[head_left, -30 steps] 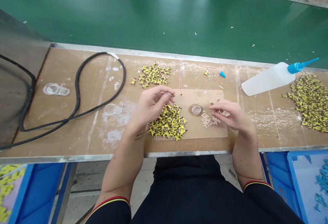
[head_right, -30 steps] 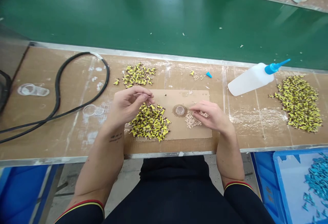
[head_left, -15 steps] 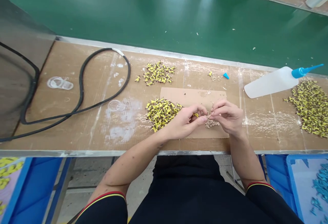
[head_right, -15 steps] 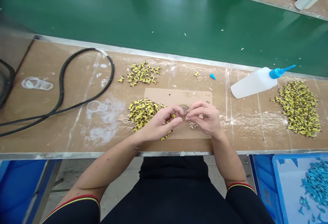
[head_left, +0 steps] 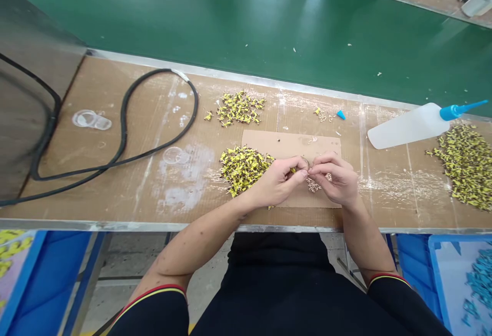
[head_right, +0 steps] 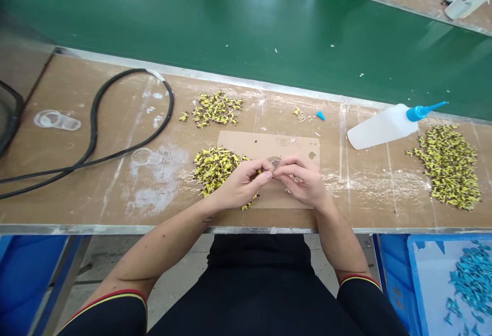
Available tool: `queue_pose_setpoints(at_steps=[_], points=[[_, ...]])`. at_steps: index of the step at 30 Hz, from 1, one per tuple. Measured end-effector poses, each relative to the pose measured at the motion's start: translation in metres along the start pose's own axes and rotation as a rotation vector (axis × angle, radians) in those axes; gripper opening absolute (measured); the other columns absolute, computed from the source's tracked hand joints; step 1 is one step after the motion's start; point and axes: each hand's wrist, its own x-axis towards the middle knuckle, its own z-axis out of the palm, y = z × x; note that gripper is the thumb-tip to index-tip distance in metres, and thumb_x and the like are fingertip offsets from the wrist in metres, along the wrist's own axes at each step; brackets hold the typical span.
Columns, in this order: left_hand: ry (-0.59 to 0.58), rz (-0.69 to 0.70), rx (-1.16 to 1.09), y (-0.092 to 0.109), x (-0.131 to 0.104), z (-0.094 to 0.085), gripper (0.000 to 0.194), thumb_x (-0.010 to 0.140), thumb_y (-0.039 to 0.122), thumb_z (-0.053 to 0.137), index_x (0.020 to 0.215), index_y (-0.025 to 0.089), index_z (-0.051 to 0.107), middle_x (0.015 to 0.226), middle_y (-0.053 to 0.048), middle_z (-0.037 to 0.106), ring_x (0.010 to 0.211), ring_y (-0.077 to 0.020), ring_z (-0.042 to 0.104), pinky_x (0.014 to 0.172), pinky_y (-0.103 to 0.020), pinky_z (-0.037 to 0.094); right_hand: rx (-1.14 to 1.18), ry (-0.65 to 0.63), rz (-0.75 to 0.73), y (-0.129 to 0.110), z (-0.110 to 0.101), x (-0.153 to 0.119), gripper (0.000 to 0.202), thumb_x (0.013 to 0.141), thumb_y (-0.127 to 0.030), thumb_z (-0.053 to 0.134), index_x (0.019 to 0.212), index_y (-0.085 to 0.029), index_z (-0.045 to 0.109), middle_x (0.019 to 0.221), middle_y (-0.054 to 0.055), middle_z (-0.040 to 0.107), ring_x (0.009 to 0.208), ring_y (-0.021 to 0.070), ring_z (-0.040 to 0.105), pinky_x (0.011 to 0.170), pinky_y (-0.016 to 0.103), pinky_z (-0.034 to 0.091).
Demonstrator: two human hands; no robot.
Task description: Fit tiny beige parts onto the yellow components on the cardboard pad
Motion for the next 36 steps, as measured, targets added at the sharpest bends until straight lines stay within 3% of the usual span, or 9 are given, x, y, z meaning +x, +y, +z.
queue_pose_setpoints(at_steps=[4, 7, 11, 16, 21, 25, 31, 36], points=[[0.033, -0.046, -0.087, -0.004, 0.0, 0.0, 0.02, 0.094, 0.036, 0.054, 0.085, 0.019, 0.056, 0.07, 0.003, 0.049, 0.063, -0.0103, 0.041, 0.062, -0.024, 0.035, -0.069, -0.004, 0.023, 0.0, -0.005, 0.0, 0.015, 0.09, -0.012, 0.07, 0.095, -0.025, 0.075, 0.085, 0.003, 0.069, 0.072, 0.0148, 0.065, 0.062, 0.028, 0.055], [0.128, -0.089, -0.359, -0.009, 0.001, -0.005, 0.02, 0.09, 0.039, 0.057, 0.098, 0.022, 0.051, 0.067, 0.007, 0.044, 0.057, -0.0094, 0.035, 0.056, -0.023, 0.032, -0.114, -0.045, 0.117, 0.005, -0.013, 0.0, 0.011, 0.09, -0.014, 0.069, 0.092, -0.023, 0.074, 0.082, 0.002, 0.069, 0.067, 0.0133, 0.061, 0.058, 0.027, 0.05], [0.282, -0.072, -0.611, -0.009, 0.005, -0.018, 0.02, 0.074, 0.028, 0.059, 0.085, 0.023, 0.043, 0.064, 0.008, 0.039, 0.052, -0.008, 0.029, 0.051, -0.021, 0.027, -0.144, -0.137, 0.244, 0.016, -0.021, 0.001, 0.01, 0.089, -0.015, 0.07, 0.087, -0.022, 0.076, 0.079, 0.002, 0.071, 0.063, 0.012, 0.058, 0.055, 0.026, 0.046], [0.397, -0.018, -0.531, -0.008, 0.008, -0.023, 0.016, 0.074, 0.022, 0.063, 0.08, 0.021, 0.048, 0.063, 0.007, 0.043, 0.054, -0.0071, 0.038, 0.051, -0.021, 0.031, -0.122, -0.167, 0.364, 0.022, -0.016, 0.002, 0.01, 0.086, -0.015, 0.071, 0.082, -0.021, 0.078, 0.077, 0.002, 0.072, 0.059, 0.0107, 0.054, 0.053, 0.025, 0.041], [0.407, -0.007, -0.385, -0.013, 0.007, -0.022, 0.013, 0.084, 0.025, 0.067, 0.089, 0.02, 0.057, 0.074, 0.002, 0.064, 0.068, -0.0096, 0.058, 0.061, -0.022, 0.044, -0.125, -0.173, 0.432, 0.022, -0.014, 0.003, 0.011, 0.085, -0.017, 0.07, 0.08, -0.02, 0.079, 0.075, 0.003, 0.071, 0.057, 0.0108, 0.053, 0.052, 0.026, 0.039], [0.406, 0.028, -0.323, -0.013, 0.006, -0.021, 0.01, 0.087, 0.023, 0.068, 0.091, 0.019, 0.06, 0.084, -0.002, 0.071, 0.079, -0.0115, 0.066, 0.071, -0.024, 0.05, -0.135, -0.173, 0.458, 0.021, -0.013, 0.004, 0.01, 0.084, -0.019, 0.07, 0.08, -0.02, 0.079, 0.076, 0.003, 0.071, 0.057, 0.0108, 0.052, 0.052, 0.026, 0.038], [0.422, 0.042, -0.278, -0.012, 0.006, -0.02, 0.014, 0.084, 0.025, 0.074, 0.091, 0.018, 0.064, 0.096, -0.003, 0.071, 0.072, -0.009, 0.065, 0.068, -0.023, 0.053, -0.151, -0.189, 0.454, 0.021, -0.013, 0.004, 0.011, 0.084, -0.017, 0.069, 0.08, -0.02, 0.079, 0.076, 0.003, 0.072, 0.058, 0.0112, 0.053, 0.053, 0.026, 0.04], [0.42, 0.007, -0.293, -0.012, 0.006, -0.02, 0.016, 0.083, 0.026, 0.077, 0.09, 0.018, 0.065, 0.08, 0.001, 0.066, 0.07, -0.0099, 0.067, 0.066, -0.022, 0.052, -0.17, -0.192, 0.461, 0.02, -0.013, 0.004, 0.011, 0.084, -0.017, 0.069, 0.079, -0.019, 0.078, 0.076, 0.003, 0.071, 0.059, 0.0111, 0.053, 0.055, 0.026, 0.04]])
